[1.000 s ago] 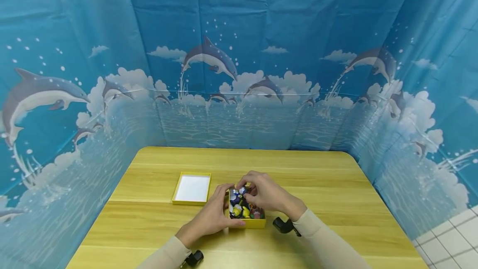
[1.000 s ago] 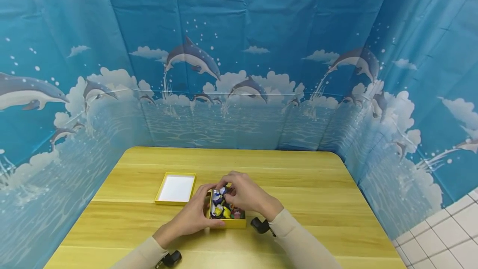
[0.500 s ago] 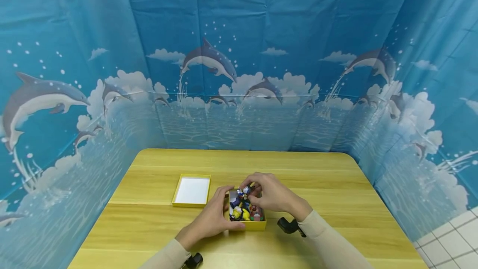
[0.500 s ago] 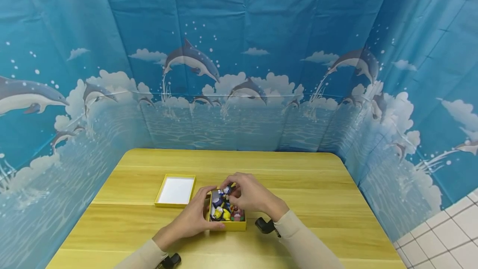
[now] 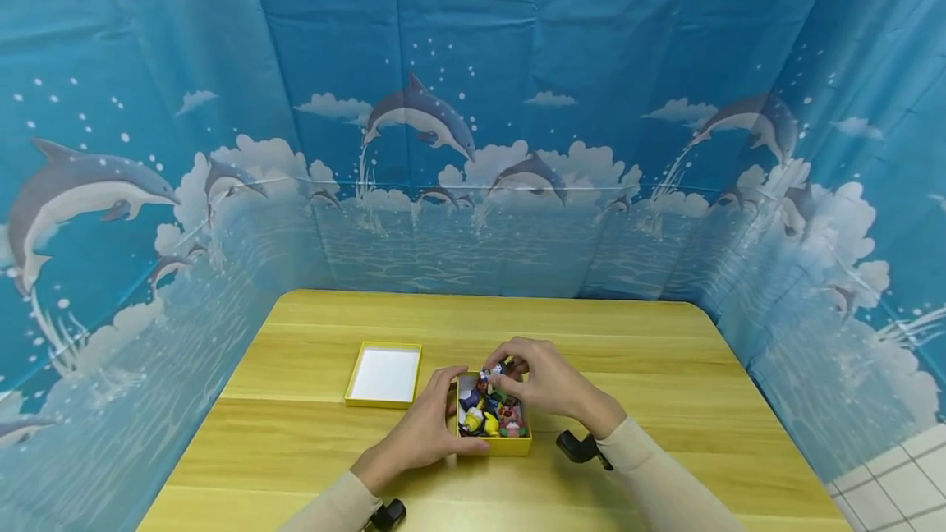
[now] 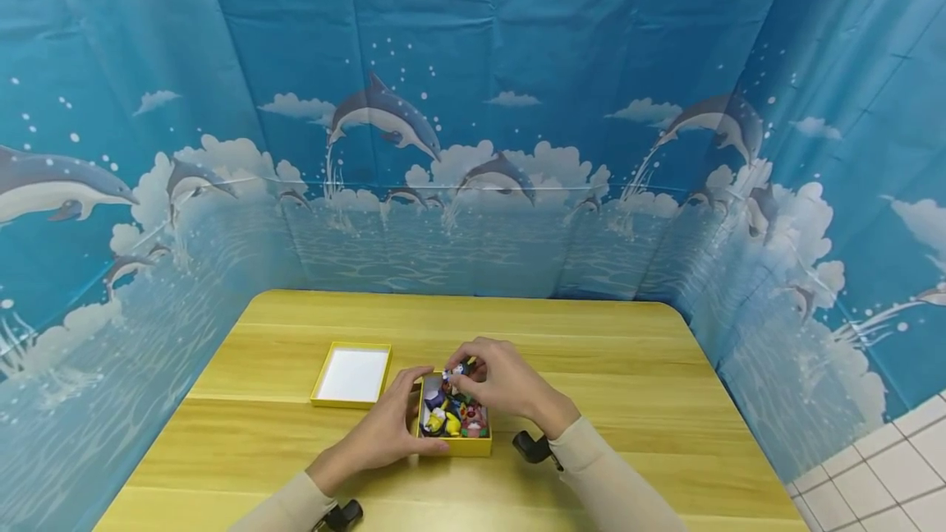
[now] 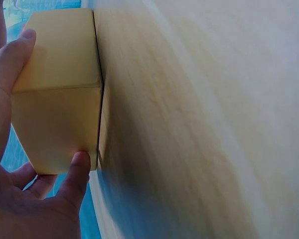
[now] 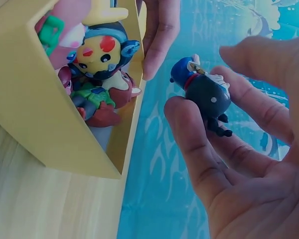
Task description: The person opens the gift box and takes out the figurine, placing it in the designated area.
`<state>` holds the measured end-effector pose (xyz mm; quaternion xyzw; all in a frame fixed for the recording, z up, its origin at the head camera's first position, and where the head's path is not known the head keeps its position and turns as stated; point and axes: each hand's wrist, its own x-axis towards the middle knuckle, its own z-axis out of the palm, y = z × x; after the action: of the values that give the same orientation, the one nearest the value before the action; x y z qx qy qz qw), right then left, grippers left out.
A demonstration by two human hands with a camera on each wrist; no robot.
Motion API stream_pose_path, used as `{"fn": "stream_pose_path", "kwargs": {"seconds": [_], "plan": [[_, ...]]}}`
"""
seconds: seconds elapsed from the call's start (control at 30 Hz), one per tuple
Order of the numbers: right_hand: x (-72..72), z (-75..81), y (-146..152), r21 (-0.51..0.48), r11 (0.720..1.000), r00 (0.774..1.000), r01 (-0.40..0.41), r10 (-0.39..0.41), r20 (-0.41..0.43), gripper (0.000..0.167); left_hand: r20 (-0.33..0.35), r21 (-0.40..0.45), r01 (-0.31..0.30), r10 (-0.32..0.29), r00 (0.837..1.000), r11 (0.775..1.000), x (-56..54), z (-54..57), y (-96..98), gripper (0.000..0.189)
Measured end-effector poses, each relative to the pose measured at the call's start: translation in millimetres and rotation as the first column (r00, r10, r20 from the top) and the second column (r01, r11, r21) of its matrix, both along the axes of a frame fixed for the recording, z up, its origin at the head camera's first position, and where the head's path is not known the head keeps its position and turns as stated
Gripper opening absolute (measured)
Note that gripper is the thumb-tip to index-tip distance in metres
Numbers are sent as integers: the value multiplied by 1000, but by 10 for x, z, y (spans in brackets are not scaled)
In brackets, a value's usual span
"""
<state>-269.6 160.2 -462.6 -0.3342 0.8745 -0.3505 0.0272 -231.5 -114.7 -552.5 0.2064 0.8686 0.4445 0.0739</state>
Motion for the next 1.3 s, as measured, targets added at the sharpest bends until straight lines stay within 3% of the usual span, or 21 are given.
{"fn": "stream_pose_path", "kwargs": {"seconds": [0.43,0.8,1.1,1.3], "plan": [[25,31,81,-20,999,999,35,-36,-40,14,-14,-5,-2,2,1000,1000,12,47,60,131],[-8,57,208,-11,995,994,102,-103,-34,38,-20,-16,-21,20,1000,1000,10,43,19,131],[-15,13,406,-15,988,988,152,-153,-38,31,-4,-23,-10,10,1000,1000,33,40,18,131],[-98,-47,469,-35,984,984,174,-175,-39,30,11,-27,-5,5,1000,1000,8,35,0,132]]}}
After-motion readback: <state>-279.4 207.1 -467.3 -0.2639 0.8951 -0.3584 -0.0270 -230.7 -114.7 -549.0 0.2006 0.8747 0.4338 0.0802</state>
